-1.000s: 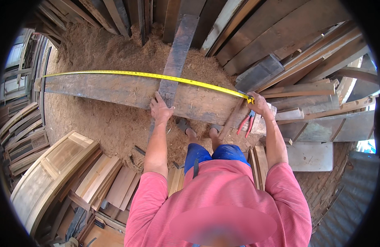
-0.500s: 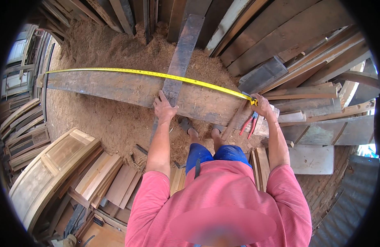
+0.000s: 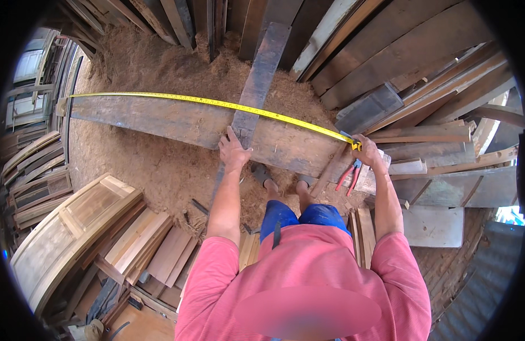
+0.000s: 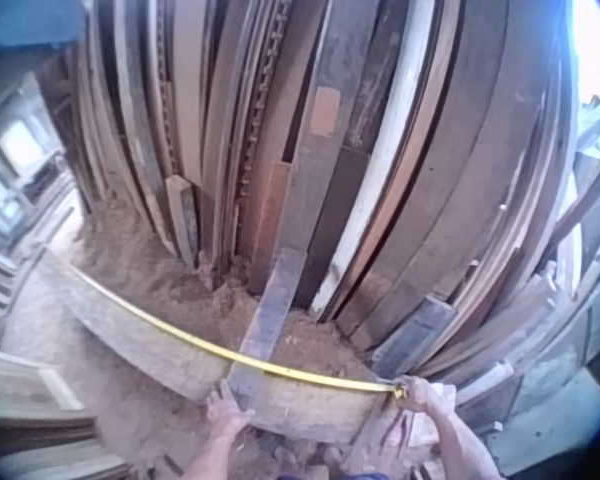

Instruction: The person positions a piece of wood across a larger timber and secures it by hammering a nail through the two pieces, then uses a tape measure to check the alignment.

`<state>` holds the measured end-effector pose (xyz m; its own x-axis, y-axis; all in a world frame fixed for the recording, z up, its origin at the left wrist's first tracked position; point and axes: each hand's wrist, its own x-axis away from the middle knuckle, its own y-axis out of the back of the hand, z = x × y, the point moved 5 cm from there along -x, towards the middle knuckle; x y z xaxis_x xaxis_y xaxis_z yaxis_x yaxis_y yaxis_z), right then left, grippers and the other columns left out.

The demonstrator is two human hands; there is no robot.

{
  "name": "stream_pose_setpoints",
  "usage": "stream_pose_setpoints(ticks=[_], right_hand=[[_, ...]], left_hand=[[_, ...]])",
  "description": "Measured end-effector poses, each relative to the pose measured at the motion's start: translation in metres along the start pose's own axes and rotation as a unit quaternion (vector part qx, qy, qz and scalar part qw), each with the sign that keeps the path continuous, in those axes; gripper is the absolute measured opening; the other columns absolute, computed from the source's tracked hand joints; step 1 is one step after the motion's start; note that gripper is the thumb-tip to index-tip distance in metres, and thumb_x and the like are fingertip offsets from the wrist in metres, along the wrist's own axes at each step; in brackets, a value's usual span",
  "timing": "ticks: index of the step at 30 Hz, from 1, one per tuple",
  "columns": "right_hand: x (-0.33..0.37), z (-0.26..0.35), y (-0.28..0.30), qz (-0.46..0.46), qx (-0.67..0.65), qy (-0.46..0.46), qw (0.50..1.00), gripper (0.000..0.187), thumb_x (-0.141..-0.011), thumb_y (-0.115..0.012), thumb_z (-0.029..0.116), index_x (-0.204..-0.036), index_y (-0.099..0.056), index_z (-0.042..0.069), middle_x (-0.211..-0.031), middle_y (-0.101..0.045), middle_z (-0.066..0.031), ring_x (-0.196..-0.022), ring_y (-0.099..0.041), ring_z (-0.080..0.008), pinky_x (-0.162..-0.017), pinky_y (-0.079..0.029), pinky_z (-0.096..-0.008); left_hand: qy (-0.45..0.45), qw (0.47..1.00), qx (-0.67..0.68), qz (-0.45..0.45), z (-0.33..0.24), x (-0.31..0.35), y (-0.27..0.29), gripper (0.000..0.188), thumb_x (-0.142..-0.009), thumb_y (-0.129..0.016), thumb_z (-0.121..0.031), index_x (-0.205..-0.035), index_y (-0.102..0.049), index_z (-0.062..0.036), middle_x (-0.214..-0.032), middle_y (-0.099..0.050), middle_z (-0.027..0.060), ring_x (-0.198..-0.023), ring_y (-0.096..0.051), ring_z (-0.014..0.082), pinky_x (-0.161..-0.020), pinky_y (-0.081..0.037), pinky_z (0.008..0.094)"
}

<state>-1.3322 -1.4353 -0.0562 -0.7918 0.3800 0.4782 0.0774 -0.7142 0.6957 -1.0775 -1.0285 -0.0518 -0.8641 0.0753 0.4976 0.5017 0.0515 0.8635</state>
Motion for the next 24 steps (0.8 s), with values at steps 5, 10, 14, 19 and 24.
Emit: stream_pose_setpoints(ticks=[5, 10, 14, 19, 24], right_hand=[[0.0, -0.0044, -0.0023, 0.003, -0.01, 0.0, 1.0, 0.057, -0.072, -0.077, 0.018, -0.127, -0.064, 0.012, -0.109, -0.068, -0.0239, -0.11, -0.064, -0.0425, -0.096, -0.05, -0.0479], [0.0008, -0.0034, -0.0019, -0.003, -0.012, -0.004, 1.0, 0.057, -0.072, -0.076, 0.018, -0.127, -0.065, 0.012, -0.108, -0.068, -0.0242, -0.109, -0.064, -0.0426, -0.097, -0.05, -0.0481], [0.0002, -0.0049, -0.0014, -0.006, -0.008, 0.007, 1.0, 0.055, -0.072, -0.075, 0.019, -0.126, -0.065, 0.012, -0.108, -0.069, -0.0242, -0.108, -0.064, -0.0425, -0.096, -0.05, -0.0484], [-0.0006, -0.0031, -0.0025, 0.002, -0.012, 0.006, 1.0, 0.054, -0.072, -0.076, 0.019, -0.124, -0.066, 0.011, -0.109, -0.069, -0.0242, -0.108, -0.064, -0.0425, -0.096, -0.05, -0.0485], [-0.0006, -0.0052, -0.003, -0.003, 0.02, 0.012, 1.0, 0.055, -0.073, -0.077, 0.013, -0.127, -0.064, 0.009, -0.111, -0.07, -0.0215, -0.107, -0.066, -0.0398, -0.094, -0.051, -0.0441]], left_hand=[[0.002, 1.0, -0.005, -0.001, -0.0037, 0.0023, 0.0036, 0.12, -0.072, -0.092, -0.033, -0.163, -0.016, -0.0141, -0.152, -0.039, 0.0221, -0.14, -0.04, 0.0416, -0.114, -0.041, 0.0503], [0.009, 1.0, -0.004, -0.002, -0.0044, 0.0038, 0.0053, 0.12, -0.072, -0.092, -0.032, -0.162, -0.017, -0.0137, -0.151, -0.04, 0.022, -0.139, -0.041, 0.0416, -0.113, -0.043, 0.05], [-0.001, 1.0, -0.008, -0.009, -0.0052, 0.0034, 0.0049, 0.12, -0.071, -0.092, -0.033, -0.162, -0.017, -0.0127, -0.148, -0.041, 0.0222, -0.137, -0.042, 0.042, -0.112, -0.043, 0.0496], [0.009, 1.0, -0.006, 0.013, -0.001, -0.0008, 0.0001, 0.122, -0.072, -0.09, -0.035, -0.163, -0.011, -0.0162, -0.152, -0.037, 0.0212, -0.142, -0.038, 0.0429, -0.114, -0.04, 0.0522], [-0.001, 1.0, -0.017, 0.005, -0.0002, -0.0039, -0.0034, 0.121, -0.072, -0.09, -0.035, -0.163, -0.014, -0.0124, -0.151, -0.038, 0.0247, -0.141, -0.038, 0.0451, -0.116, -0.038, 0.0522]])
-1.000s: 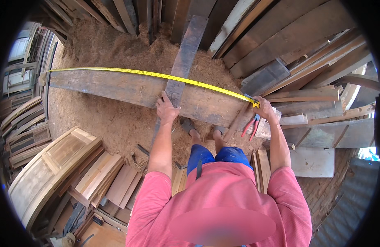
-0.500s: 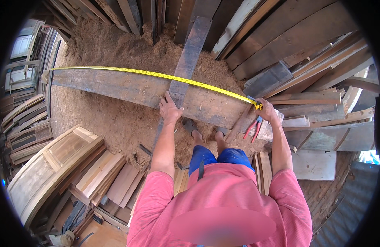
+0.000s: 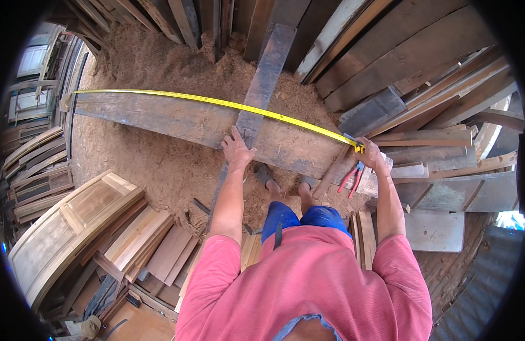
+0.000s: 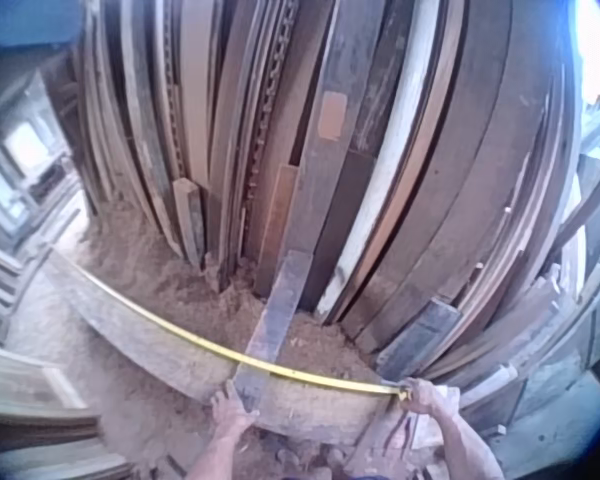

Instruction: The person positions a piece of wood across a larger timber and secures it by hammering a nail through the two pieces, then uses a tape measure to check the alignment.

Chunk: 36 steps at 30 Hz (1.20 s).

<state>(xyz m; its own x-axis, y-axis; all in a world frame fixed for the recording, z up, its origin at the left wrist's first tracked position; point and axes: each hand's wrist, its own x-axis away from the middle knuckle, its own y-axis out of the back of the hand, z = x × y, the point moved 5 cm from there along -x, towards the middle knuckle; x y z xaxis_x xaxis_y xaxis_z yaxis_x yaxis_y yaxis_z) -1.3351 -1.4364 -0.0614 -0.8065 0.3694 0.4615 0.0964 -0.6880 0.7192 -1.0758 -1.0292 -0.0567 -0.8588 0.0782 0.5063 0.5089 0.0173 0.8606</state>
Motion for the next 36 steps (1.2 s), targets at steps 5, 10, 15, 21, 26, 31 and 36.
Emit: stream_pose_setpoints(ticks=[5, 10, 15, 21, 26, 31, 36], right_hand=[[0.002, 0.006, 0.004, 0.0, -0.002, -0.005, 1.0, 0.056, -0.073, -0.076, 0.012, -0.127, -0.063, 0.008, -0.111, -0.07, -0.0219, -0.107, -0.066, -0.0401, -0.094, -0.051, -0.0439], [0.004, 0.01, 0.008, 0.004, -0.02, -0.01, 1.0, 0.056, -0.072, -0.075, 0.011, -0.127, -0.064, 0.007, -0.112, -0.07, -0.0221, -0.106, -0.066, -0.0395, -0.095, -0.051, -0.0431], [0.005, 0.009, 0.007, 0.019, -0.027, -0.003, 0.999, 0.056, -0.073, -0.075, 0.016, -0.127, -0.064, 0.01, -0.113, -0.068, -0.0236, -0.112, -0.063, -0.0421, -0.098, -0.05, -0.0471], [0.005, 0.013, 0.008, 0.022, -0.004, -0.009, 1.0, 0.057, -0.073, -0.076, 0.012, -0.128, -0.063, 0.006, -0.114, -0.069, -0.0216, -0.108, -0.065, -0.0396, -0.097, -0.05, -0.0429], [0.008, 0.017, 0.01, 0.029, -0.002, -0.025, 0.999, 0.058, -0.073, -0.076, 0.011, -0.13, -0.063, 0.006, -0.118, -0.069, -0.0222, -0.112, -0.065, -0.0395, -0.1, -0.05, -0.0427], [0.011, 0.021, 0.01, 0.042, 0.019, -0.022, 0.999, 0.06, -0.075, -0.076, 0.011, -0.134, -0.064, 0.007, -0.125, -0.067, -0.0239, -0.118, -0.064, -0.0395, -0.104, -0.049, -0.0416], [0.012, 0.02, 0.01, 0.016, -0.007, 0.02, 1.0, 0.059, -0.074, -0.072, 0.014, -0.132, -0.067, 0.011, -0.117, -0.067, -0.0276, -0.115, -0.063, -0.0436, -0.102, -0.049, -0.0467]], left_hand=[[-0.047, 0.999, -0.009, 0.019, 0.005, -0.011, 0.01, 0.12, -0.069, -0.09, -0.039, -0.16, -0.018, -0.0081, -0.148, -0.041, 0.0263, -0.139, -0.041, 0.0449, -0.114, -0.041, 0.0506], [-0.067, 0.997, -0.027, 0.022, 0.007, -0.013, 0.007, 0.118, -0.07, -0.09, -0.039, -0.159, -0.019, -0.0063, -0.147, -0.041, 0.028, -0.139, -0.041, 0.0449, -0.115, -0.04, 0.0498], [-0.051, 0.999, 0.013, -0.013, 0.003, -0.003, 0.004, 0.115, -0.07, -0.089, -0.038, -0.157, -0.022, -0.0041, -0.148, -0.04, 0.0278, -0.14, -0.04, 0.0449, -0.116, -0.039, 0.0489], [-0.077, 0.993, 0.087, -0.021, 0.014, -0.003, 0.006, 0.111, -0.069, -0.088, -0.035, -0.155, -0.026, -0.0029, -0.145, -0.042, 0.028, -0.138, -0.041, 0.0461, -0.119, -0.033, 0.0519], [-0.088, 0.988, 0.124, -0.026, 0.019, 0.004, 0.001, 0.11, -0.068, -0.087, -0.032, -0.155, -0.027, -0.0037, -0.143, -0.042, 0.0282, -0.138, -0.038, 0.046, -0.12, -0.03, 0.0522], [-0.088, 0.989, 0.119, -0.025, 0.005, 0.02, -0.012, 0.113, -0.066, -0.087, -0.031, -0.157, -0.024, -0.0064, -0.143, -0.04, 0.0295, -0.137, -0.035, 0.0491, -0.118, -0.029, 0.0549], [-0.084, 0.986, 0.129, -0.067, 0.0, 0.023, -0.023, 0.108, -0.067, -0.087, -0.028, -0.155, -0.026, -0.007, -0.139, -0.041, 0.028, -0.132, -0.036, 0.0469, -0.115, -0.03, 0.0554]])
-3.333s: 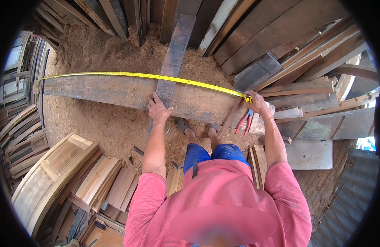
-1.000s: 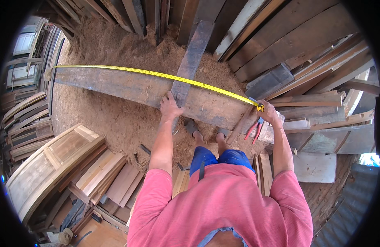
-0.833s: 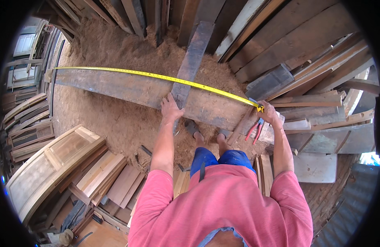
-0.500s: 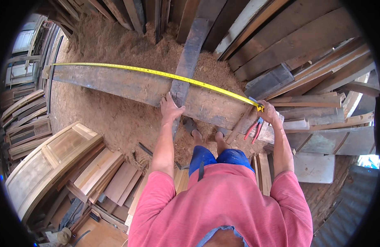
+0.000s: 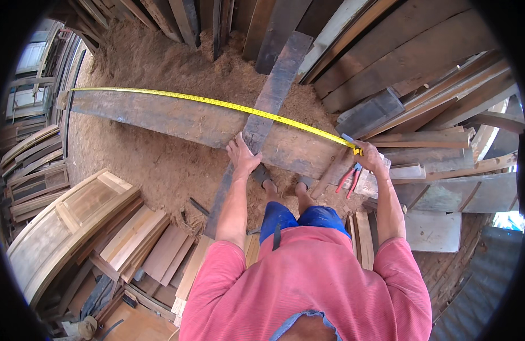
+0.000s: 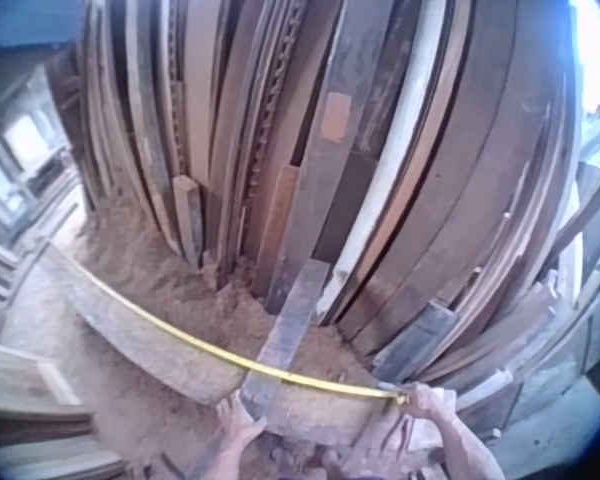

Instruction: The person positions a piece of wood across a larger timber and secures it by hammering a nail through the two pieces, then uses a tape measure to check the alignment.

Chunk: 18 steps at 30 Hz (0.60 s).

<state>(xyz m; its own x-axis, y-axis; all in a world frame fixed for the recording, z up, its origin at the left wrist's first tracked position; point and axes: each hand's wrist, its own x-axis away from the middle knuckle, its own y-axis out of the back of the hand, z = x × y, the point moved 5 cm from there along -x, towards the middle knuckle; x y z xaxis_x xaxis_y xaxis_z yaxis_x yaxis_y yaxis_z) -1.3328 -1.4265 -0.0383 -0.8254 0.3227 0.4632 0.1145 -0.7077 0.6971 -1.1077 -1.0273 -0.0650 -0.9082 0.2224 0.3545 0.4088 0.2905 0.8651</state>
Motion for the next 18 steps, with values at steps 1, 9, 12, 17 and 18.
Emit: stream_pose_setpoints(ticks=[1, 9, 12, 17, 18], right_hand=[[0.0, 0.003, 0.002, -0.002, 0.0, -0.001, 1.0, 0.059, -0.074, -0.072, 0.014, -0.132, -0.067, 0.011, -0.117, -0.067, -0.0276, -0.115, -0.063, -0.0436, -0.102, -0.049, -0.0467], [0.004, 0.0, 0.002, -0.003, 0.007, -0.003, 1.0, 0.057, -0.074, -0.071, 0.015, -0.131, -0.067, 0.01, -0.119, -0.067, -0.0273, -0.115, -0.063, -0.0432, -0.101, -0.049, -0.046], [0.002, 0.0, -0.001, 0.033, 0.009, -0.017, 0.999, 0.06, -0.075, -0.073, 0.012, -0.134, -0.065, 0.009, -0.127, -0.065, -0.0252, -0.12, -0.062, -0.0405, -0.106, -0.047, -0.0432], [0.004, -0.005, -0.003, 0.025, 0.0, -0.022, 0.999, 0.059, -0.073, -0.072, 0.013, -0.132, -0.066, 0.01, -0.123, -0.067, -0.0259, -0.117, -0.063, -0.0418, -0.103, -0.049, -0.0442], [0.003, -0.005, -0.003, 0.006, -0.004, -0.011, 1.0, 0.058, -0.072, -0.071, 0.014, -0.131, -0.068, 0.01, -0.12, -0.068, -0.0264, -0.114, -0.064, -0.0433, -0.101, -0.05, -0.0456]], left_hand=[[-0.002, 1.0, 0.001, 0.0, 0.0, 0.001, -0.002, 0.108, -0.067, -0.087, -0.028, -0.155, -0.026, -0.007, -0.139, -0.041, 0.028, -0.132, -0.036, 0.0469, -0.115, -0.03, 0.0554], [0.013, 0.999, 0.002, -0.046, -0.001, 0.006, -0.011, 0.109, -0.066, -0.088, -0.028, -0.154, -0.029, -0.0065, -0.139, -0.04, 0.0257, -0.131, -0.036, 0.0454, -0.112, -0.032, 0.0581], [0.019, 0.998, -0.012, -0.05, 0.002, 0.007, -0.011, 0.108, -0.066, -0.088, -0.028, -0.154, -0.029, -0.0067, -0.139, -0.041, 0.0253, -0.131, -0.036, 0.0454, -0.111, -0.032, 0.0586], [0.004, 0.999, 0.009, -0.04, 0.004, 0.003, -0.009, 0.107, -0.067, -0.088, -0.029, -0.154, -0.029, -0.0068, -0.138, -0.041, 0.025, -0.131, -0.037, 0.0455, -0.111, -0.033, 0.0591], [0.001, 0.999, 0.013, -0.037, 0.003, 0.002, -0.008, 0.107, -0.067, -0.088, -0.029, -0.154, -0.029, -0.0068, -0.138, -0.042, 0.0249, -0.13, -0.037, 0.0456, -0.111, -0.033, 0.0594]])
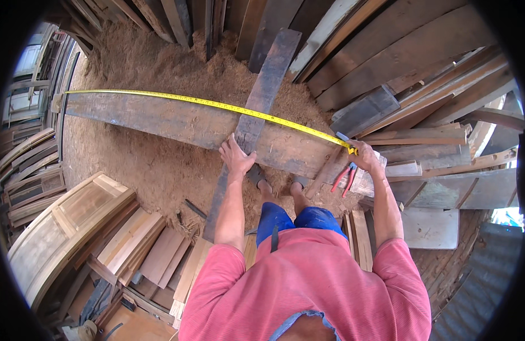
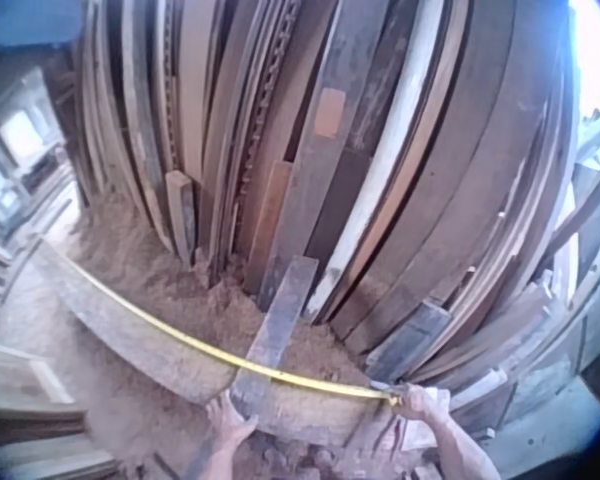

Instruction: The person positions a piece of wood across a larger timber and secures it by hammering a nail through the two pieces, then uses a tape measure to check the alignment.

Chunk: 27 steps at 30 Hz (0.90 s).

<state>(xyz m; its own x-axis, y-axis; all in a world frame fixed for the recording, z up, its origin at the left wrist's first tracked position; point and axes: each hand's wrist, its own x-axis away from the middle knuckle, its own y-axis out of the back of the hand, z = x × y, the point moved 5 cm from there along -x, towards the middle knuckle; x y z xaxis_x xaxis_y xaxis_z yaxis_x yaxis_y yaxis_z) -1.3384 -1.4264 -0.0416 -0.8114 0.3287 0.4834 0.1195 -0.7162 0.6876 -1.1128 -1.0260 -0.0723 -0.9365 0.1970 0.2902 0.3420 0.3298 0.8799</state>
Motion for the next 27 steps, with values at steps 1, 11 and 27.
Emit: stream_pose_setpoints(ticks=[1, 11, 27], right_hand=[[-0.001, -0.001, -0.001, 0.0, 0.0, 0.001, 1.0, 0.058, -0.072, -0.071, 0.014, -0.131, -0.068, 0.01, -0.12, -0.068, -0.0264, -0.114, -0.064, -0.0433, -0.101, -0.05, -0.0456], [-0.002, 0.006, 0.003, 0.018, -0.001, 0.003, 1.0, 0.061, -0.072, -0.073, 0.013, -0.132, -0.066, 0.01, -0.117, -0.068, -0.0272, -0.113, -0.064, -0.0428, -0.101, -0.05, -0.0453], [-0.004, 0.003, -0.002, 0.031, -0.006, -0.015, 0.999, 0.058, -0.073, -0.071, 0.014, -0.131, -0.067, 0.01, -0.119, -0.068, -0.0261, -0.114, -0.064, -0.0423, -0.1, -0.05, -0.0452]], left_hand=[[0.0, 1.0, 0.0, -0.001, 0.0, 0.001, 0.001, 0.107, -0.067, -0.088, -0.029, -0.154, -0.029, -0.0068, -0.138, -0.042, 0.0249, -0.13, -0.037, 0.0456, -0.111, -0.033, 0.0594], [0.03, 0.999, -0.013, -0.004, -0.001, 0.005, 0.001, 0.106, -0.069, -0.088, -0.03, -0.155, -0.029, -0.0088, -0.141, -0.04, 0.0234, -0.134, -0.034, 0.0446, -0.112, -0.029, 0.0602], [0.042, 0.999, -0.033, -0.001, -0.005, -0.011, 0.004, 0.108, -0.072, -0.086, -0.032, -0.157, -0.023, -0.0103, -0.141, -0.04, 0.0253, -0.132, -0.036, 0.0451, -0.111, -0.031, 0.0609]])
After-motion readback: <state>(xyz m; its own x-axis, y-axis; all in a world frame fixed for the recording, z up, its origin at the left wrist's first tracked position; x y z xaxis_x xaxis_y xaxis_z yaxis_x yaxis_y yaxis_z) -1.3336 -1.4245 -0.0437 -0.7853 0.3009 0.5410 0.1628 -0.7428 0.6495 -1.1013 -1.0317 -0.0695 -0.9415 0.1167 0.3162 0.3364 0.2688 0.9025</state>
